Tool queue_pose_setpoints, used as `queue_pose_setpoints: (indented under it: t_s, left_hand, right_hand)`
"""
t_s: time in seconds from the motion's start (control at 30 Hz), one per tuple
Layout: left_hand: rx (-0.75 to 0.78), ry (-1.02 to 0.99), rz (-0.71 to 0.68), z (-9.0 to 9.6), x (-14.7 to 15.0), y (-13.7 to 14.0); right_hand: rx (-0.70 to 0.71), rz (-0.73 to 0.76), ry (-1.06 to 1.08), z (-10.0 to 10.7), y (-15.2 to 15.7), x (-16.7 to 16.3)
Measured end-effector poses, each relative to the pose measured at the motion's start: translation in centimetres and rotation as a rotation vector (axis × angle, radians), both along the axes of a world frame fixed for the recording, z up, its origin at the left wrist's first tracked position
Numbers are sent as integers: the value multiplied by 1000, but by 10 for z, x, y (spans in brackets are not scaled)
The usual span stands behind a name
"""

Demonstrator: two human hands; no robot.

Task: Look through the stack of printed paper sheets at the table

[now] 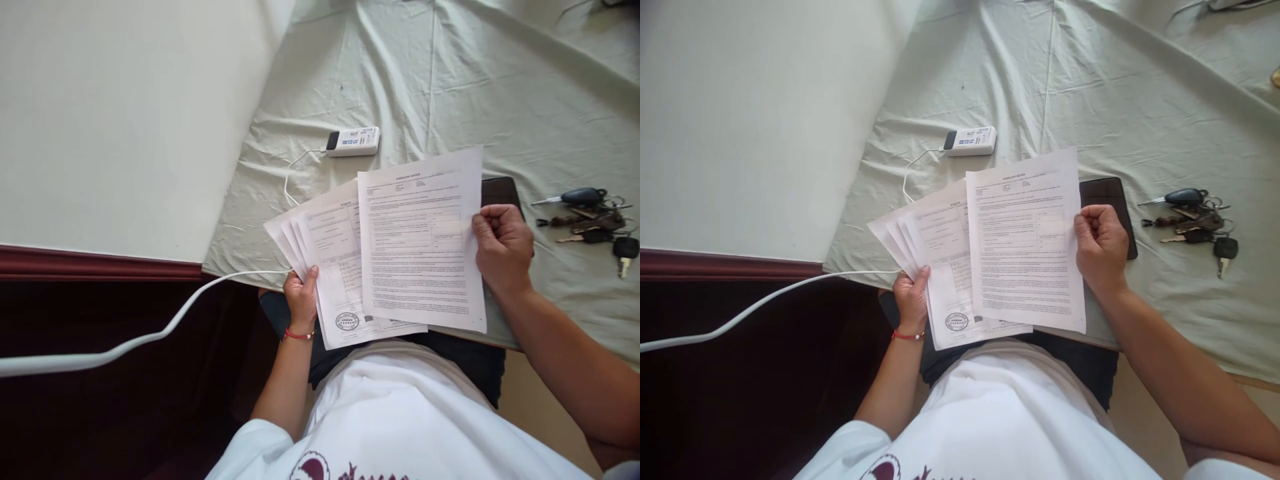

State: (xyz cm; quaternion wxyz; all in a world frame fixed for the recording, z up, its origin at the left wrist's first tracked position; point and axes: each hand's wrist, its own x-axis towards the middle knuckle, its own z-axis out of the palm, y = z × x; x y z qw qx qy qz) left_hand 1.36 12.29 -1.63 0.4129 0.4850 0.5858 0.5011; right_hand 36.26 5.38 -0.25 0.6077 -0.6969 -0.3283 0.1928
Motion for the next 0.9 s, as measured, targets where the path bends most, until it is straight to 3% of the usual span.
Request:
queue_pose_setpoints:
  t_s: [0.6, 0.8, 0.9]
  left_hand:
    - [50, -11, 30, 1, 6, -3]
    - [34, 11, 43, 1, 6, -2]
    - [35, -5, 36, 0, 6, -1]
  right_hand:
    - [-17, 34, -56, 1, -2, -4]
    - [-80, 186, -239, -1, -4, -9]
    - [-49, 179, -438, 8, -5, -9]
